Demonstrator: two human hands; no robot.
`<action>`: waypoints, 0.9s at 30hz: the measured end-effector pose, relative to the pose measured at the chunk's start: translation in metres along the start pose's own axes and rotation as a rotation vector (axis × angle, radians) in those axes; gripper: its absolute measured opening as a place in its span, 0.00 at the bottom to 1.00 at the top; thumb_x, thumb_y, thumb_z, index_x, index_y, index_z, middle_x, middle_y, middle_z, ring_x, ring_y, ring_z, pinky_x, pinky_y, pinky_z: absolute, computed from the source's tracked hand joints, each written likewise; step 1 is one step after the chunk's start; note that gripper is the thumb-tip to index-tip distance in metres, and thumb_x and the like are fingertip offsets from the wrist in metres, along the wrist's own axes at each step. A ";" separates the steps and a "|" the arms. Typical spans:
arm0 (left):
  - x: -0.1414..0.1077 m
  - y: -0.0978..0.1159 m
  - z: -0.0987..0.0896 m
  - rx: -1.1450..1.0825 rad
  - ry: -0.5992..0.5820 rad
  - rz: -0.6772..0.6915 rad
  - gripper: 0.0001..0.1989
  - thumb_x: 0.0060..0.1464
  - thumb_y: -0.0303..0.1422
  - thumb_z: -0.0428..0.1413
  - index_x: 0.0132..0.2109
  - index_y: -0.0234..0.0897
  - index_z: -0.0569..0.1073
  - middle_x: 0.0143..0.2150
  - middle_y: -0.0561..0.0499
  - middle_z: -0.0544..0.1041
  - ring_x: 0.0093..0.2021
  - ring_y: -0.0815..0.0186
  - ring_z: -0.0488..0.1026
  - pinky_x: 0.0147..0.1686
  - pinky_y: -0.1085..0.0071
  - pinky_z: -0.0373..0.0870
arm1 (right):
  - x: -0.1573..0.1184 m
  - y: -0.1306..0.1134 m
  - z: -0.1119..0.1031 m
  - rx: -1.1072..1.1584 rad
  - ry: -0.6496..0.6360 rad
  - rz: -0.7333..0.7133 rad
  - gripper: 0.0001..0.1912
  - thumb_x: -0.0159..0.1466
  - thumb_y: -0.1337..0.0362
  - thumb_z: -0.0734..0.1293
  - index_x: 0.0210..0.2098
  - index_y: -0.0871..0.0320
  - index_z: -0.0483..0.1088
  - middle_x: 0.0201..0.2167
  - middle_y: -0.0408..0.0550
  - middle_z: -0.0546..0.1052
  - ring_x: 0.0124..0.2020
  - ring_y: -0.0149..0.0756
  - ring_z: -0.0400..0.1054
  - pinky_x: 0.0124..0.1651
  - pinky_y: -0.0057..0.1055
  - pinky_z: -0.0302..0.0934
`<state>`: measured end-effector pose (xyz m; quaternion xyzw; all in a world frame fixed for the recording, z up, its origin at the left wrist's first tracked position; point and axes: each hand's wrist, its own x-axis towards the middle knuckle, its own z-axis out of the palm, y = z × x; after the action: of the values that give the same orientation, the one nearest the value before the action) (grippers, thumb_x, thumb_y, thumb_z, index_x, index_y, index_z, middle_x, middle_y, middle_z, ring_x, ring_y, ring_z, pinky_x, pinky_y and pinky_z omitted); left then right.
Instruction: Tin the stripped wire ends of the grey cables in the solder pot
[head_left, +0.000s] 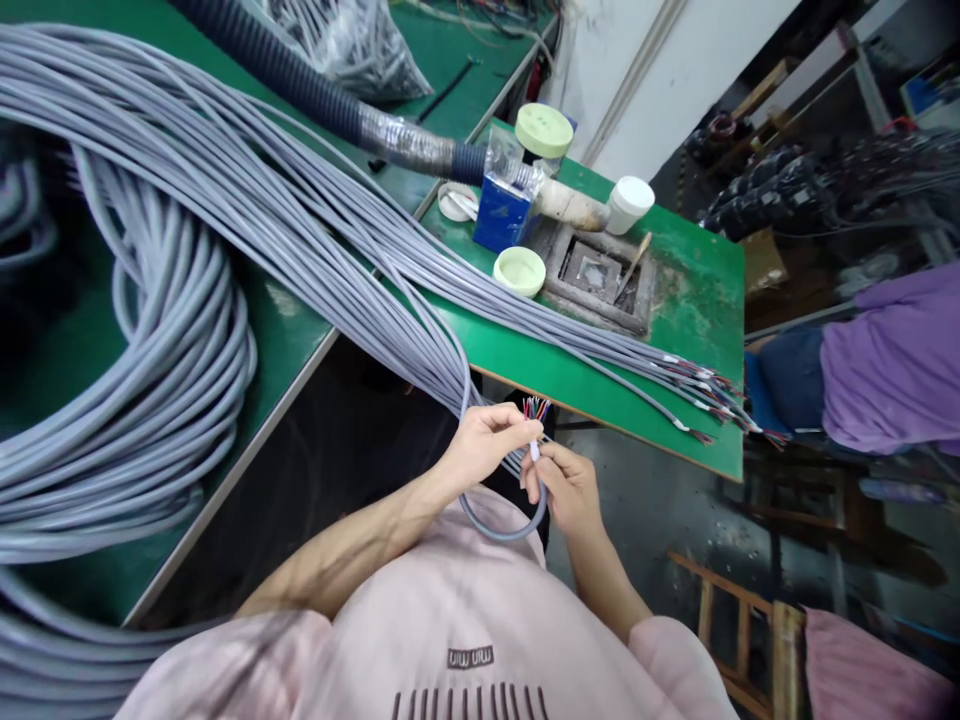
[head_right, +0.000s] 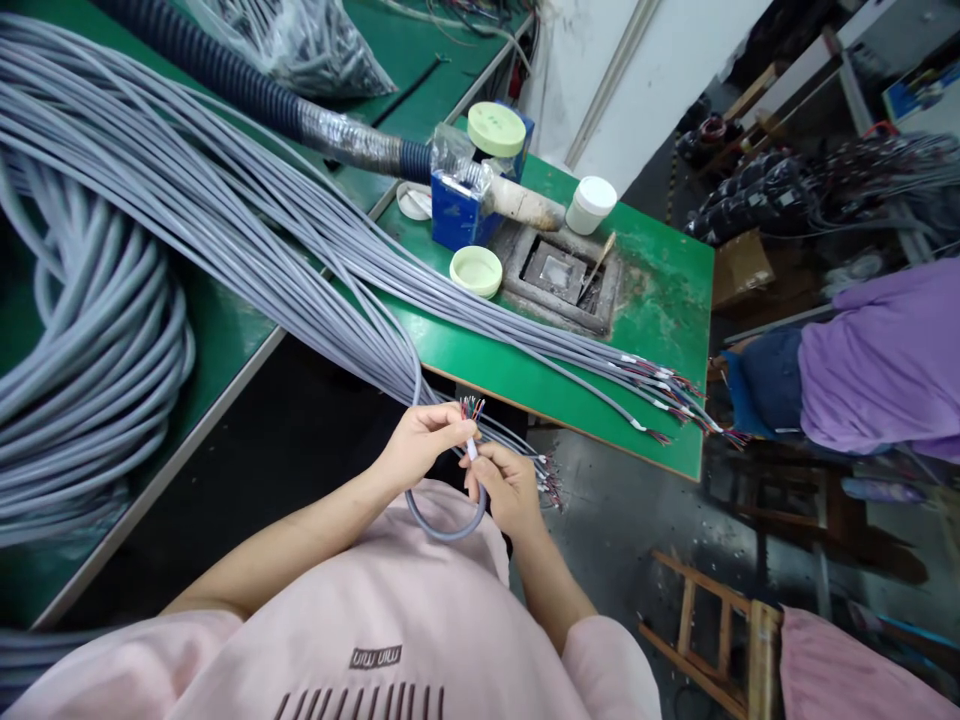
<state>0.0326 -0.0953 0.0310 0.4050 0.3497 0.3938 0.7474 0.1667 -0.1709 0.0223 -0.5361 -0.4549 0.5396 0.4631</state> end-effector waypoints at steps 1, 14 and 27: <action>0.001 -0.001 0.000 0.014 0.016 0.015 0.18 0.44 0.44 0.64 0.21 0.34 0.73 0.22 0.54 0.69 0.24 0.73 0.65 0.27 0.74 0.63 | 0.000 0.003 0.000 0.027 -0.007 0.012 0.14 0.64 0.55 0.63 0.31 0.58 0.72 0.13 0.39 0.67 0.15 0.27 0.59 0.22 0.27 0.55; -0.004 0.004 -0.003 0.295 0.105 0.278 0.18 0.49 0.39 0.62 0.18 0.36 0.69 0.18 0.55 0.64 0.23 0.72 0.62 0.26 0.73 0.59 | 0.005 0.014 0.001 0.113 -0.051 0.084 0.20 0.61 0.47 0.64 0.28 0.58 0.71 0.11 0.39 0.66 0.15 0.29 0.59 0.23 0.28 0.56; -0.002 0.003 -0.005 0.326 0.102 0.297 0.19 0.49 0.39 0.62 0.18 0.36 0.68 0.18 0.55 0.64 0.23 0.72 0.62 0.26 0.73 0.60 | 0.009 0.011 0.006 0.151 -0.043 0.105 0.20 0.59 0.46 0.66 0.26 0.58 0.70 0.10 0.39 0.65 0.14 0.30 0.59 0.21 0.28 0.54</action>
<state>0.0265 -0.0940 0.0322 0.5469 0.3827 0.4580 0.5871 0.1605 -0.1640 0.0106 -0.5109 -0.3940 0.6074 0.4635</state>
